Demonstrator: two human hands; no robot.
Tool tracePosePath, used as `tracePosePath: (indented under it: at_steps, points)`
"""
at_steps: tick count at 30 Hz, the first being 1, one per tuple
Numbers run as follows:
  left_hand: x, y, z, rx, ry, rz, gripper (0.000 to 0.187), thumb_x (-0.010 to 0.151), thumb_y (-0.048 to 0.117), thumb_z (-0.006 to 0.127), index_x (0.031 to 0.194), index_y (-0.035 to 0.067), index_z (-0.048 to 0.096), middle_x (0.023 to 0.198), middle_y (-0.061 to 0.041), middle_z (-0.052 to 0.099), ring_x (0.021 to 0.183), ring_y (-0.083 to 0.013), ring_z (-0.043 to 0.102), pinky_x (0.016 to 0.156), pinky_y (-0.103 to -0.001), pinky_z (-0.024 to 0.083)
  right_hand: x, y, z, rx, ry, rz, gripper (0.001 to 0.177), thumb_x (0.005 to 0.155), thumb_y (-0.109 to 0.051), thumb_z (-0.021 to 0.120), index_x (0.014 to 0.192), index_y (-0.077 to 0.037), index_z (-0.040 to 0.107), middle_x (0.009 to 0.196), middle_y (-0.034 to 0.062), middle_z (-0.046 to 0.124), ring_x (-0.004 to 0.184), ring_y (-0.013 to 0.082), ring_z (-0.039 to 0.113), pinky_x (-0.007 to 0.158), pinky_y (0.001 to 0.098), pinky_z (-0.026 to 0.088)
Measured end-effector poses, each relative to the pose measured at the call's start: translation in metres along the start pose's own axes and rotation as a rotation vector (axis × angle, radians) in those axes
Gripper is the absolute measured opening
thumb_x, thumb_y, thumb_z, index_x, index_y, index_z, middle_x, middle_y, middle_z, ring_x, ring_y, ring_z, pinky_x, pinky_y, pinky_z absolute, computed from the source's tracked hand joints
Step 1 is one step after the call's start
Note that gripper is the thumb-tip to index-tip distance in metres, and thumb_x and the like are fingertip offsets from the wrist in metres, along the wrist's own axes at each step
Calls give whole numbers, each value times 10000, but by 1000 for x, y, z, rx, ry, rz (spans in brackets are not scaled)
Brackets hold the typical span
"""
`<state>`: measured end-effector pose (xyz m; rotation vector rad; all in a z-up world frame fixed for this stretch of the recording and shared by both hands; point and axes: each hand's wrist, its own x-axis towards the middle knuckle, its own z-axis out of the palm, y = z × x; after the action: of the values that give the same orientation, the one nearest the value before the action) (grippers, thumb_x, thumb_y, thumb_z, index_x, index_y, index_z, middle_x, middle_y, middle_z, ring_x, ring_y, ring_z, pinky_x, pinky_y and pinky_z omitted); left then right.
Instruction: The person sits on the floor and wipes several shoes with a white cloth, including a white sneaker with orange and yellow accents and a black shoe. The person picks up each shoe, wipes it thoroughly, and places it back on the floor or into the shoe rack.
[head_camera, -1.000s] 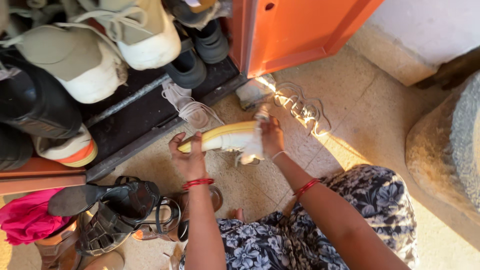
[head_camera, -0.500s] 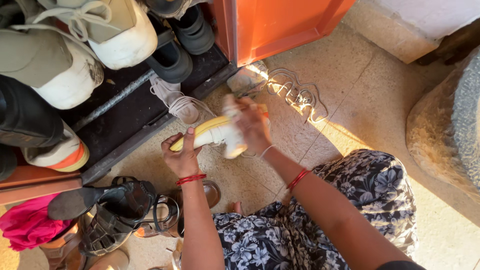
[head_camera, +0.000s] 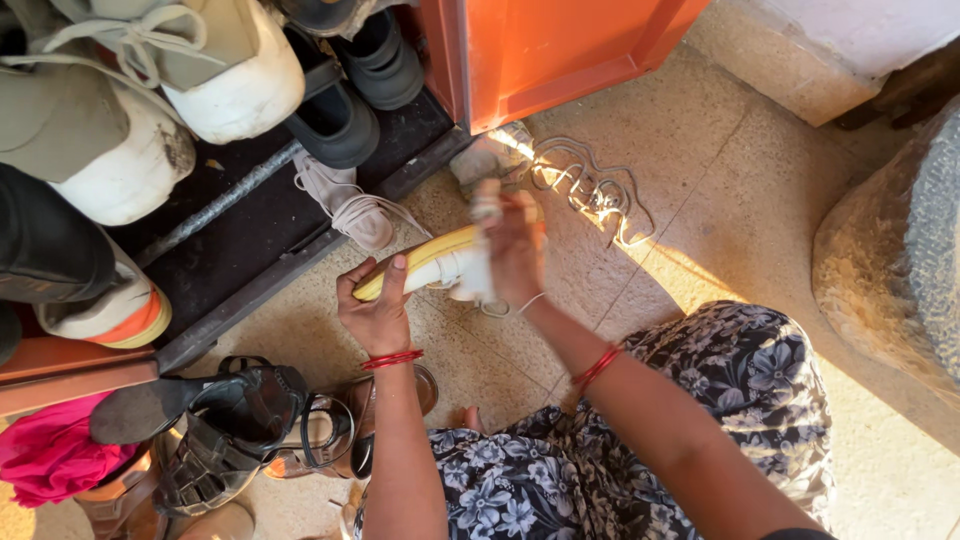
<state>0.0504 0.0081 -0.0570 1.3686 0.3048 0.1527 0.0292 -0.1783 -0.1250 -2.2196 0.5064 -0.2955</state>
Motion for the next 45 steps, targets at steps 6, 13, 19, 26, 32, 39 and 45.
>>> tracePosePath:
  at_steps: [6, 13, 19, 26, 32, 39, 45]
  points:
    - [2, -14, -12, 164, 54, 111, 428, 885, 242, 899, 1078, -49, 651, 995, -156, 712, 806, -161, 665, 644, -287, 591, -27, -125, -8, -146, 178, -590, 315, 1062, -355, 515, 1273, -124, 547, 1383, 57, 549, 1455, 321, 459, 1236, 550, 374]
    - [8, 0, -5, 86, 200, -200, 488, 776, 329, 874, 965, -20, 589, 917, -151, 726, 694, -205, 755, 530, -348, 618, -2, -63, -34, 234, -174, -533, 655, 1011, -364, 578, 1531, -71, 310, 1552, 101, 391, 1479, 324, 379, 1245, 493, 309]
    - [5, 8, -3, 158, 135, -125, 509, 791, 383, 886, 1005, -8, 639, 944, -154, 715, 696, -206, 729, 521, -334, 626, -6, 41, -46, 468, -102, -227, 573, 1012, -286, 619, 1491, -54, 404, 1474, 185, 495, 1415, 303, 455, 1200, 420, 329]
    - [4, 15, 0, 138, 161, -165, 525, 766, 392, 882, 980, -18, 633, 904, -131, 711, 669, -190, 726, 510, -330, 643, 19, 69, -34, 112, -91, 336, 386, 1137, -385, 489, 1332, -56, 537, 1168, 208, 671, 1031, 320, 667, 923, 405, 519]
    - [-7, 10, 7, 277, 123, 40, 498, 804, 378, 879, 954, -46, 665, 849, -140, 714, 651, -182, 701, 497, -307, 604, -3, -40, -20, 505, -9, 131, 384, 1013, -253, 514, 1345, -62, 486, 1204, 121, 661, 793, 290, 606, 639, 378, 493]
    - [-2, -24, -11, 361, 64, 321, 435, 993, 394, 794, 945, -29, 702, 830, -95, 729, 732, -153, 643, 668, -328, 548, -27, -154, -25, -50, 116, -644, 298, 1002, -231, 589, 1264, -113, 511, 1292, 77, 593, 1264, 312, 527, 1190, 510, 376]
    - [2, -18, -6, 265, 95, 159, 433, 926, 403, 760, 900, -23, 689, 770, -99, 714, 592, -151, 658, 486, -292, 535, -10, -78, -8, 984, -274, -338, 582, 944, -269, 648, 1417, -75, 369, 1305, 55, 520, 1188, 211, 552, 1037, 382, 503]
